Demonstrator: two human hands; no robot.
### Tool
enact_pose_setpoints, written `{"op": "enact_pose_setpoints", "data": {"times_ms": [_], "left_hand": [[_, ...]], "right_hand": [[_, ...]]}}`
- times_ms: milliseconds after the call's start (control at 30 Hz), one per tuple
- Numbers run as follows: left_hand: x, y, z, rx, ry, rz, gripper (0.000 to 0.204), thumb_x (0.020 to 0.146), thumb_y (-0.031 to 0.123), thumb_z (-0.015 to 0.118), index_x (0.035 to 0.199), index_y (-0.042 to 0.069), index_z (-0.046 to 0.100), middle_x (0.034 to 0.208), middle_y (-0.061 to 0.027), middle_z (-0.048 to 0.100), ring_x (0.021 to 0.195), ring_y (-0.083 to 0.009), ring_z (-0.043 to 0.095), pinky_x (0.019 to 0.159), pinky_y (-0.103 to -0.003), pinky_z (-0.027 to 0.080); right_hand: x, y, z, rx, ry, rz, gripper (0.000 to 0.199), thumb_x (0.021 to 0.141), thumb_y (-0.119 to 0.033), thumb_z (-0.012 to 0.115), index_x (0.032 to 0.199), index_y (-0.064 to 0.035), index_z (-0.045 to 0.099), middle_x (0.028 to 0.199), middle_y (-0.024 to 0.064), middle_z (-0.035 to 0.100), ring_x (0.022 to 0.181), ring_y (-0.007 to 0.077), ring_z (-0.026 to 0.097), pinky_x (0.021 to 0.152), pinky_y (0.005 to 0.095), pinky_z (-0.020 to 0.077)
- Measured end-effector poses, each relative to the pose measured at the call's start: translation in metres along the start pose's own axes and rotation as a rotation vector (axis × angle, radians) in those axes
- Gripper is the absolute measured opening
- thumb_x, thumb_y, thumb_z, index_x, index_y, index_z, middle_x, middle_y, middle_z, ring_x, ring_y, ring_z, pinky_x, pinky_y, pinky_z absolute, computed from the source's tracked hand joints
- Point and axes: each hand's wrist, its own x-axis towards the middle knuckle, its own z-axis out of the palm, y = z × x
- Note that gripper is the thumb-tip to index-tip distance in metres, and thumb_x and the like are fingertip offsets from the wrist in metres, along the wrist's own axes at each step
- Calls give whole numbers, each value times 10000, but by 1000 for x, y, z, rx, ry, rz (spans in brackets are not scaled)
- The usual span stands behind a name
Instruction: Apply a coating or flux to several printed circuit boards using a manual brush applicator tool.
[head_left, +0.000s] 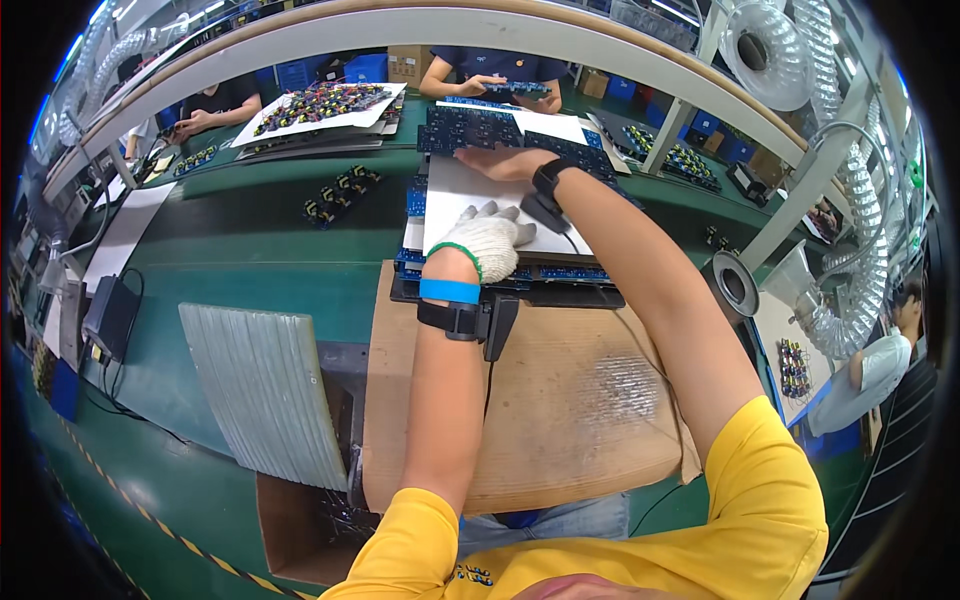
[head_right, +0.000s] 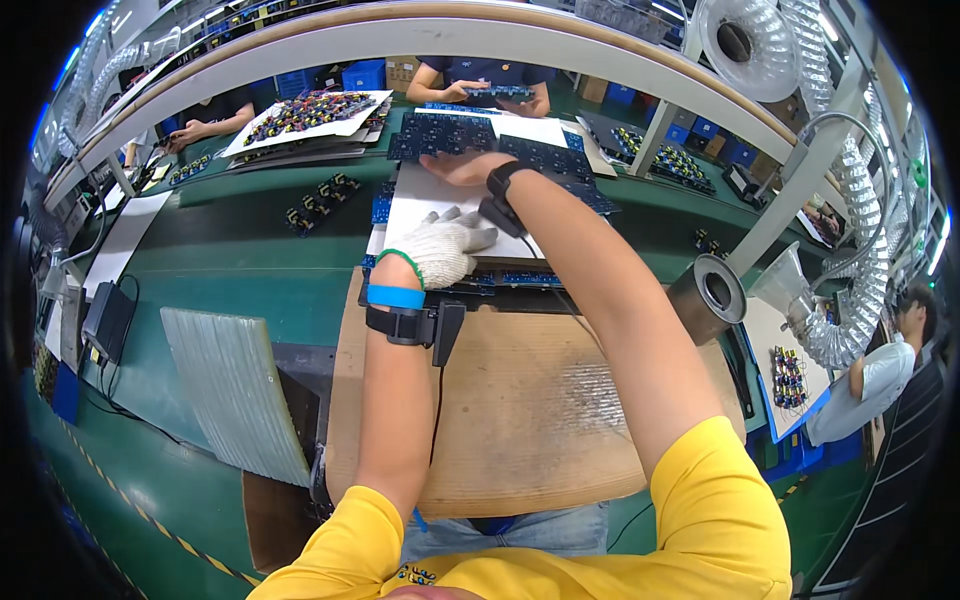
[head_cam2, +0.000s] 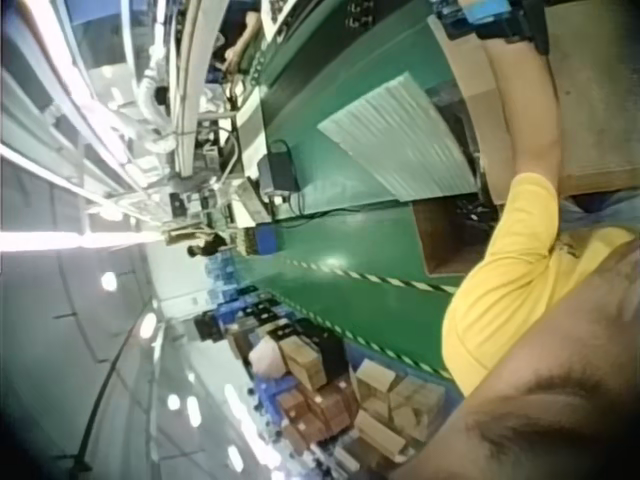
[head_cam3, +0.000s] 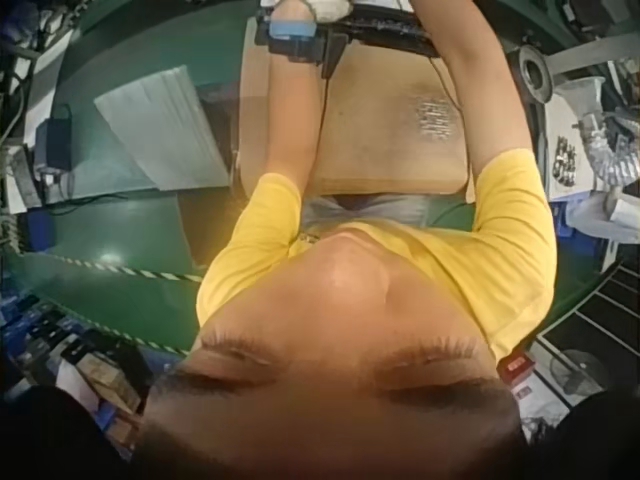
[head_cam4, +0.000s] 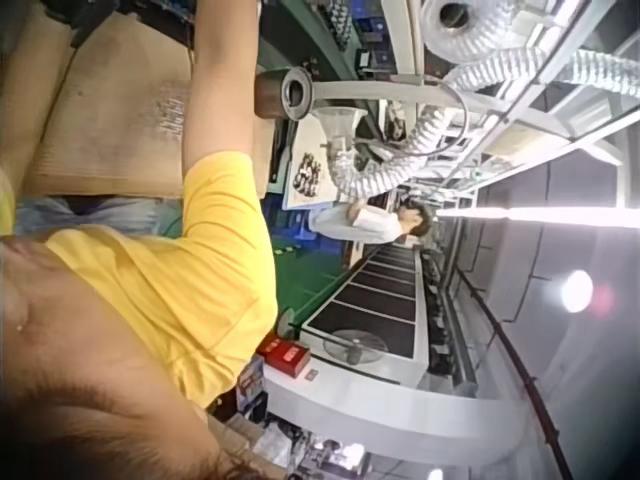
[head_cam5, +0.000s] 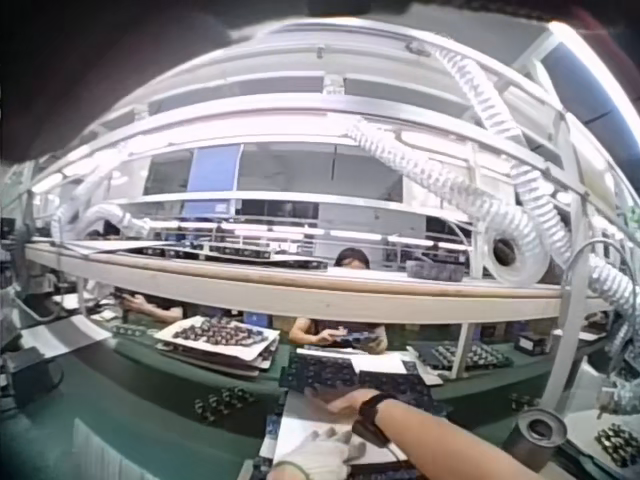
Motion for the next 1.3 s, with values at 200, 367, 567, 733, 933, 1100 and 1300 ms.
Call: {"op": "enact_pose_setpoints", "data": {"times_ms": [200, 367, 567, 733, 933, 1100, 1300], "left_hand": [[-6, 6, -9, -25, 12, 29, 548, 966, 78, 597, 1485, 240, 671, 1689, -126, 503, 1593, -385, 414, 1335, -516, 311], [-5, 6, -12, 4, -46, -2, 594, 1000, 169, 577, 1584, 273, 590, 1762, -110, 410, 1648, -364, 326, 1366, -512, 242], [-4, 4, -6, 3, -55, -6, 608, 1025, 219, 561, 1629, 281, 557, 1792, -103, 370, 1676, -352, 278, 1382, -508, 206], [-3, 2, -5, -19, -14, -2, 588, 1019, 155, 566, 1595, 270, 586, 1777, -114, 393, 1661, -374, 306, 1376, -508, 226], [-6, 1, -6, 2, -42, -11, 596, 1037, 257, 578, 1632, 281, 557, 1790, -94, 376, 1675, -348, 283, 1383, -493, 206], [-6, -1, -4, -34, -20, 10, 580, 1033, 272, 596, 1613, 282, 584, 1783, -92, 391, 1667, -357, 302, 1378, -497, 214], [-6, -3, -3, -54, -11, 11, 552, 1023, 270, 602, 1574, 274, 631, 1764, -94, 426, 1655, -376, 326, 1371, -491, 231]], "right_hand": [[4, 20, -48, 128, 68, -86, 914, 1068, -753, 435, 1693, -86, 420, 1780, 177, 365, 1641, 349, 353, 1330, 450, 309], [-52, 74, -84, -287, 31, 157, 1020, 988, -809, 544, 1701, -92, 408, 1721, 215, 457, 1596, 369, 432, 1286, 424, 364], [-149, 76, -70, -263, -187, 271, 1033, 980, -794, 580, 1721, -102, 387, 1716, 254, 448, 1613, 354, 414, 1292, 440, 354], [-186, 79, -21, -311, -105, 259, 1012, 1014, -817, 490, 1779, -198, 253, 1758, 316, 324, 1647, 434, 330, 1320, 510, 288], [-130, 90, -8, -241, -62, 371, 968, 1065, -803, 361, 1786, -176, 206, 1754, 366, 266, 1646, 473, 296, 1330, 487, 277], [-103, 90, -18, -284, -29, 433, 972, 1058, -783, 412, 1784, -168, 216, 1717, 357, 361, 1614, 467, 370, 1300, 517, 325], [-76, 96, -36, -203, -13, 407, 1052, 1021, -842, 416, 1776, -132, 233, 1695, 326, 430, 1602, 442, 409, 1299, 498, 339]]}}
